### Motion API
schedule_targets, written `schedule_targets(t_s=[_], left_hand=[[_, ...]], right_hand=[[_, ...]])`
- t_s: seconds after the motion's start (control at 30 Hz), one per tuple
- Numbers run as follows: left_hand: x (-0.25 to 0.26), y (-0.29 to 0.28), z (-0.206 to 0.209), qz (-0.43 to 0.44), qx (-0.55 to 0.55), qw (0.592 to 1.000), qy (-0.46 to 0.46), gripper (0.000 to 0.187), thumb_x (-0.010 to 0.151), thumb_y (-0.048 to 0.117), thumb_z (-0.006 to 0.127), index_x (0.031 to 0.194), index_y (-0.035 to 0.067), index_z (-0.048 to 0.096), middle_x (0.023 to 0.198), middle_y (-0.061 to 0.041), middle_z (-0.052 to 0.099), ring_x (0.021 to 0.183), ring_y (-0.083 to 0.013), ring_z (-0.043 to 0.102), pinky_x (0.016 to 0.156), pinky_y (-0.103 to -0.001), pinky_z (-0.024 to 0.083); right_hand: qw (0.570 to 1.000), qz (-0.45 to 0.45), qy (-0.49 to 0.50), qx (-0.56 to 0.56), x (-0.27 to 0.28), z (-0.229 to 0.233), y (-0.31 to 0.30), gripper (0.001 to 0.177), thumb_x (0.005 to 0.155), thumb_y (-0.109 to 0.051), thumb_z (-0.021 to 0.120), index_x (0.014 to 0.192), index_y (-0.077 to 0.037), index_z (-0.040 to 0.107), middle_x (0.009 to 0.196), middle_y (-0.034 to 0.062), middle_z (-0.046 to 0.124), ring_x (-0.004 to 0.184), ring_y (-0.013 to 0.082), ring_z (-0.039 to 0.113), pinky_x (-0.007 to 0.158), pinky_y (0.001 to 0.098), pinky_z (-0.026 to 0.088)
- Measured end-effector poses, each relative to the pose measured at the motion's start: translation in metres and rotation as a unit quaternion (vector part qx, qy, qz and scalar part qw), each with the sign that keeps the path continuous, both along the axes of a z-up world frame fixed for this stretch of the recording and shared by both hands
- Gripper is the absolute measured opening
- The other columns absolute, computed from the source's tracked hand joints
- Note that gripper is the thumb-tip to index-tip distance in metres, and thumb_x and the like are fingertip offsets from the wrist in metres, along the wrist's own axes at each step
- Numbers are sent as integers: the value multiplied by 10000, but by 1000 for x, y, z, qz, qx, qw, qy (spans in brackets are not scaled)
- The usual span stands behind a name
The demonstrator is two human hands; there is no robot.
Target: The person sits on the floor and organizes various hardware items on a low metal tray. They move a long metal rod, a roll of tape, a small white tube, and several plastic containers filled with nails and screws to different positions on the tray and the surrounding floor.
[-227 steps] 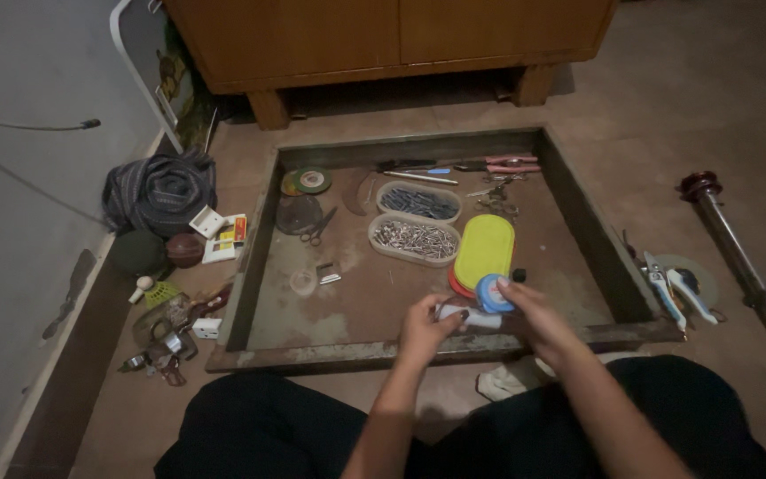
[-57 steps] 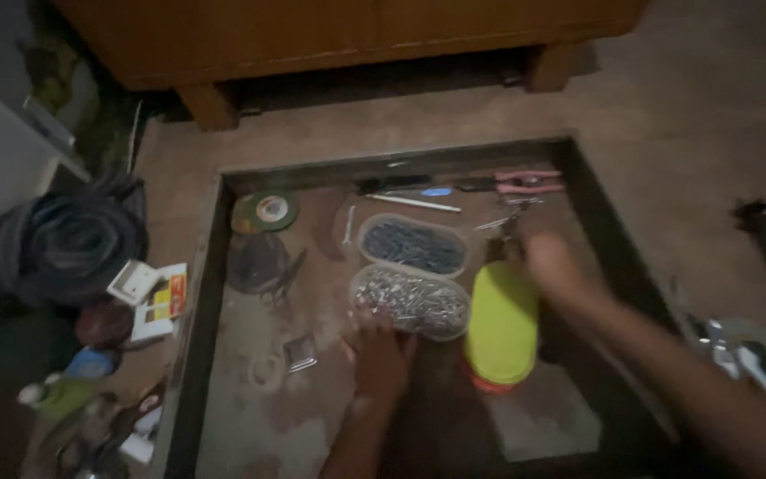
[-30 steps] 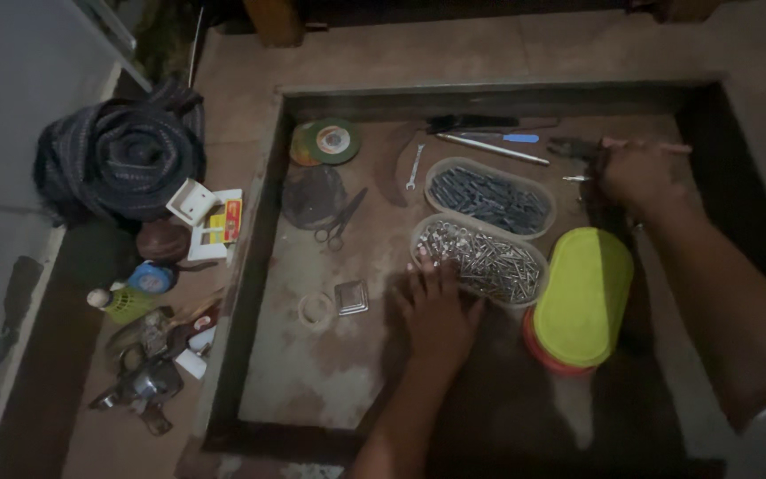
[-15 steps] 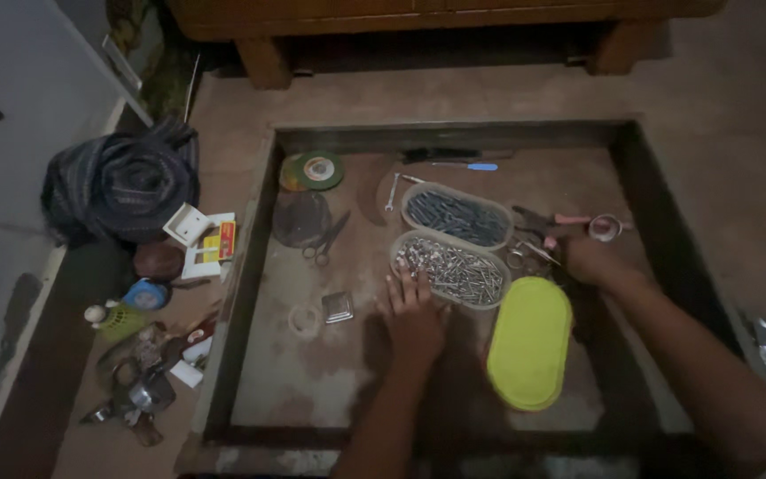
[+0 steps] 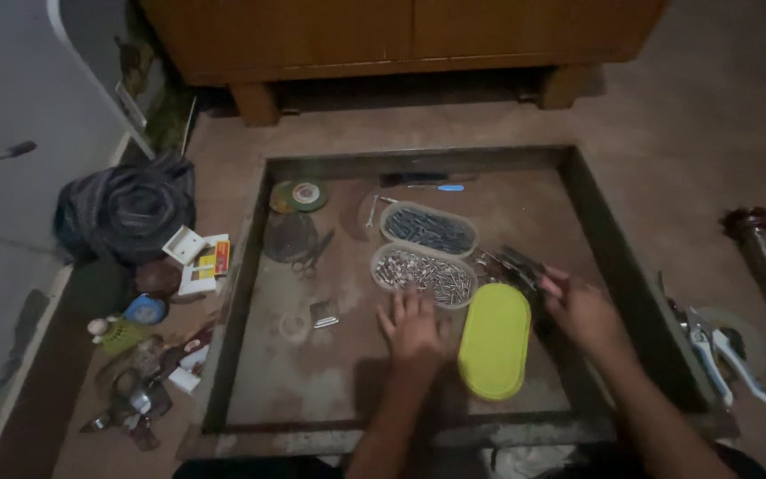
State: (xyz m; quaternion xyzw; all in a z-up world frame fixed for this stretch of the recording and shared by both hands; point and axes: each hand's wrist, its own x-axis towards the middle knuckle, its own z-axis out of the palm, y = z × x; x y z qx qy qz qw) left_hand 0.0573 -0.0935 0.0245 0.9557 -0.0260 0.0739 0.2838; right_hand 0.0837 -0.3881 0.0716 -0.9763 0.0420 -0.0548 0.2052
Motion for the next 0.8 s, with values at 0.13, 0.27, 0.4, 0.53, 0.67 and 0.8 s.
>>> schedule_targets(t_s=[0.13, 0.27, 0.4, 0.53, 0.67, 0.8], left_hand=[[-48, -34, -7, 45, -114, 992, -10, 580, 907, 372, 686, 1385, 75, 543, 1489, -224, 482, 1436, -423, 379, 1163, -617, 238], [-68, -43, 3, -26, -232, 969, -83, 565, 934, 388, 703, 1386, 82, 558, 1281, -216, 673, 1202, -399, 641, 1040, -478, 520], [-69, -37, 21, -70, -237, 969, -15, 726, 849, 274, 784, 1434, -2, 454, 1318, -279, 609, 1196, -442, 603, 994, -482, 480], [-66, -40, 6, -145, -281, 949, -16, 710, 871, 201, 736, 1467, 0, 406, 1316, -281, 603, 1169, -429, 627, 950, -461, 508], [-54, -44, -25, -176, -337, 925, 19, 373, 979, 112, 593, 1348, 59, 590, 1146, -189, 734, 1060, -288, 721, 886, -381, 542], [-53, -49, -36, -243, -384, 878, 149, 195, 978, 88, 641, 1164, 29, 642, 931, -136, 694, 819, -161, 648, 728, -317, 529]], right_hand=[[999, -22, -11, -42, -30, 12, -1, 369, 933, -326, 695, 1161, -52, 601, 912, 214, 731, 882, 410, 719, 756, 494, 559], [991, -39, -68, 110, -56, -3, 3, 290, 977, -302, 661, 1083, -36, 625, 885, 201, 719, 813, 352, 727, 697, 451, 546], [899, 69, -149, 407, -89, -32, 23, 201, 1023, -223, 596, 1058, -30, 641, 1004, 49, 710, 919, 119, 655, 782, 289, 526], [875, 82, -89, 469, -94, -45, 26, 159, 1008, -145, 679, 1067, 1, 654, 971, 7, 620, 882, 81, 567, 759, 255, 480], [826, 53, -12, 561, -96, -48, 25, 245, 947, -160, 644, 1155, -33, 669, 932, -33, 664, 819, 64, 594, 711, 228, 478], [752, 28, 11, 659, -90, -60, 15, 309, 981, -186, 667, 1266, -65, 661, 865, -59, 562, 699, 72, 466, 591, 231, 349]])
